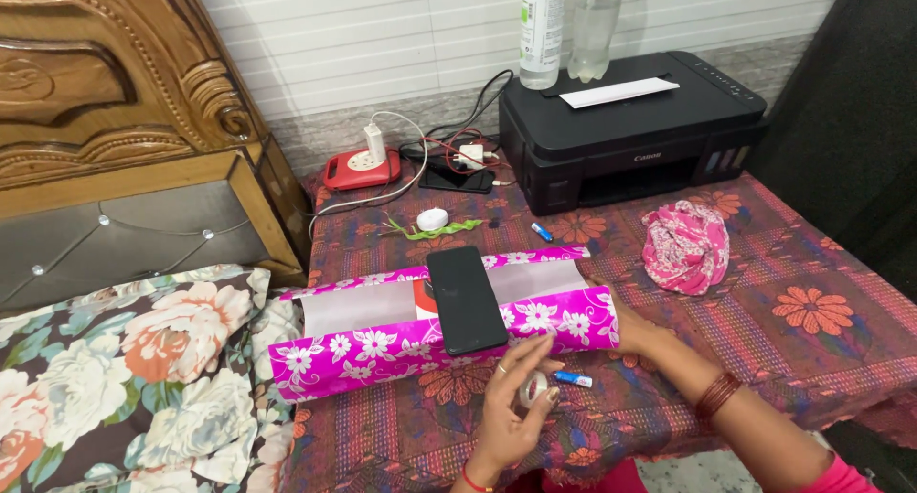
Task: The person wraps a small rectangular box with pink floral wrapping paper on a bed. They unfold the paper, place the box on it, fold the sides over the box, and use clear tape to secure the folds. Scissors and a marker are present but not used.
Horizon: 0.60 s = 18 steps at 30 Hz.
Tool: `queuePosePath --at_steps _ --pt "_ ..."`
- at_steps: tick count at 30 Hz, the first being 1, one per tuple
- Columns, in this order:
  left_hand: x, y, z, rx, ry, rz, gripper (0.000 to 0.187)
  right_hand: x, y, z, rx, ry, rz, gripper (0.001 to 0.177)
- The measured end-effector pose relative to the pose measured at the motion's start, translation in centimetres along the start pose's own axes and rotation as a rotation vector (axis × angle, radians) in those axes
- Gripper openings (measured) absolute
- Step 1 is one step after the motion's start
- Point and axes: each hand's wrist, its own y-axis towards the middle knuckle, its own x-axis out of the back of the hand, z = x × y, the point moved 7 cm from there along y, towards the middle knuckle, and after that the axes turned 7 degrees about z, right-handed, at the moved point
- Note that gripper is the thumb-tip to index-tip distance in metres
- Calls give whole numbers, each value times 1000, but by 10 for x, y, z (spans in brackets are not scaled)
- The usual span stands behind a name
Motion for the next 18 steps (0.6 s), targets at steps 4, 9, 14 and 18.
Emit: queuePosePath --at_steps 4,9,14,18 --pt "-3 2 -2 -16 56 23 59 14 8 12 -286 646 4 49" --pt "-9 2 -6 -47 107 26 59 65 -9 44 -430 459 -73 49" --pt "-28 5 -8 -15 73 76 60 91 -59 44 -408 9 -157 35" --pt "-61 19 -23 -134 139 166 62 88 -126 10 -613 -75 -166 30"
